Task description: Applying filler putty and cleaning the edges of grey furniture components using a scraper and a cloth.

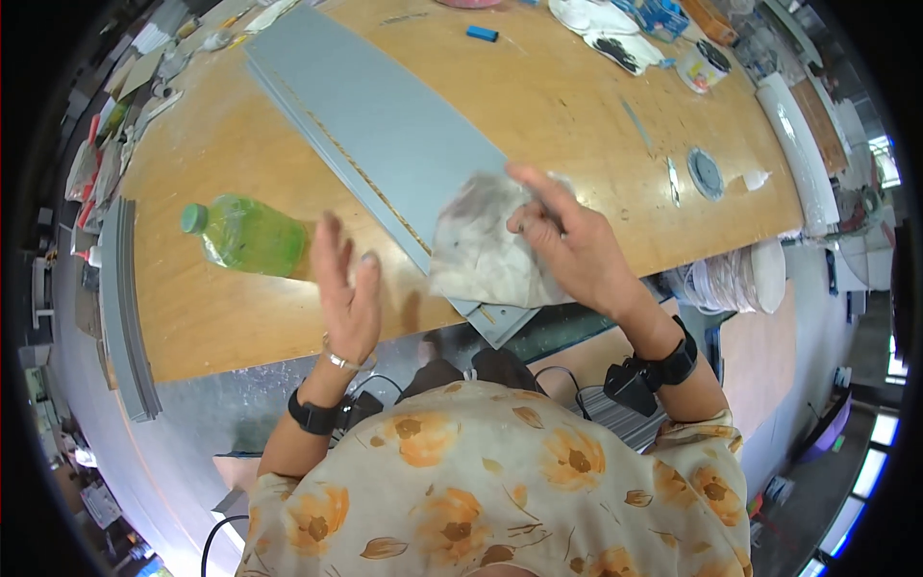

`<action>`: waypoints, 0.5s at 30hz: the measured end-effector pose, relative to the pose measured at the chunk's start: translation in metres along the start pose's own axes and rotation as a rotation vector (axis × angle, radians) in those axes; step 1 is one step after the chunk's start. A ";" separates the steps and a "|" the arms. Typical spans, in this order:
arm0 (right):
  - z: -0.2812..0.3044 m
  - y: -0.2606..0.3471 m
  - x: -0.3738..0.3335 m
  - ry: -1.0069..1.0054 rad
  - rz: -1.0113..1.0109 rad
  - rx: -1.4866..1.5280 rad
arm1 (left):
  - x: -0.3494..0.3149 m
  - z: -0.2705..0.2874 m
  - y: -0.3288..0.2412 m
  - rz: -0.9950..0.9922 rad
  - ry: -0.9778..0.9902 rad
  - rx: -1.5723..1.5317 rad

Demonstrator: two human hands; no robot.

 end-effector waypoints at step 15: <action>-0.041 0.036 -0.010 0.181 0.317 -0.404 | 0.040 0.165 0.046 0.060 -0.423 0.121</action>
Point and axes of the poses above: each hand's wrist, its own x-axis towards the middle knuckle, its own z-axis out of the back of the hand, y = z × x, the point moved 10 cm from there along x, towards the middle knuckle, and after that the axes turned 7 degrees about z, right-handed, at the moved point
